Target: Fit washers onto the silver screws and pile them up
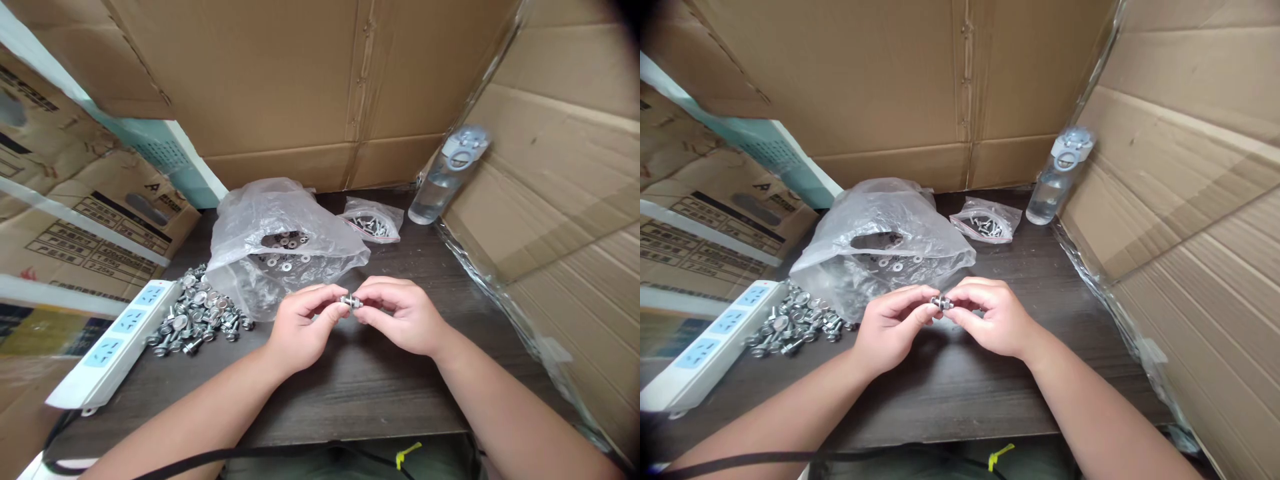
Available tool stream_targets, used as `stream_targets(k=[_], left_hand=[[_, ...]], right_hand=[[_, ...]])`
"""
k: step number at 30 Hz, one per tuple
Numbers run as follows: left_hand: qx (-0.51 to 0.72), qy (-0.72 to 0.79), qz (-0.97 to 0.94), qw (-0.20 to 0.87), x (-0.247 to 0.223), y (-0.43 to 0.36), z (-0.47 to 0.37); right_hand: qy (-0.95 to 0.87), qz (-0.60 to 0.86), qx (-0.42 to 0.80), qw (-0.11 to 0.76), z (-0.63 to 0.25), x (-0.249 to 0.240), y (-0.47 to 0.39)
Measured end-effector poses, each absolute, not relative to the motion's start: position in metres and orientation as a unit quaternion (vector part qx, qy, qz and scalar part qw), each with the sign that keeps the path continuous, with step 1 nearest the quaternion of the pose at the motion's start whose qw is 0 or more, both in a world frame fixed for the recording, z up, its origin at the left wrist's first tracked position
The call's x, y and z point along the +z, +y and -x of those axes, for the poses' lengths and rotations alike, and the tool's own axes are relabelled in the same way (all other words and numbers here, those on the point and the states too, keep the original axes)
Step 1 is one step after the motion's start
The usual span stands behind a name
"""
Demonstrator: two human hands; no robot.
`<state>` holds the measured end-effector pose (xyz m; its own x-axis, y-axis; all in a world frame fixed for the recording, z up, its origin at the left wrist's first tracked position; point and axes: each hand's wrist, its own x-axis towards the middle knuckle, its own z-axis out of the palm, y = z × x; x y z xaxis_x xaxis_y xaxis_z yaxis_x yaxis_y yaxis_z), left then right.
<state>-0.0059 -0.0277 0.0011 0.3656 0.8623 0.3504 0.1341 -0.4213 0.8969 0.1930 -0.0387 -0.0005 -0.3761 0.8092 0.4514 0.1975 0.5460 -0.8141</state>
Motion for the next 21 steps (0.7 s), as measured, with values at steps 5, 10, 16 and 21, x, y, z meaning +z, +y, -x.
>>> stream_targets(k=[5,10,16,21], left_hand=[[0.437,0.351,-0.718,0.413,-0.0009,-0.0280,0.0063],[0.453,0.359,-0.681,0.449,-0.0044,-0.0252,0.0060],[0.435,0.350,-0.702,0.443,-0.0018,-0.0254,0.0053],[0.423,0.351,-0.713,0.435,-0.0035,-0.0249,0.0053]], right_hand=[[-0.780,0.337,0.312,0.425,-0.1934,0.0021,-0.0368],[-0.764,0.373,0.326,0.413,-0.1971,0.0017,-0.0382],[-0.753,0.368,0.317,0.443,-0.1954,-0.0020,-0.0408],[-0.771,0.373,0.300,0.420,-0.1937,-0.0008,-0.0399]])
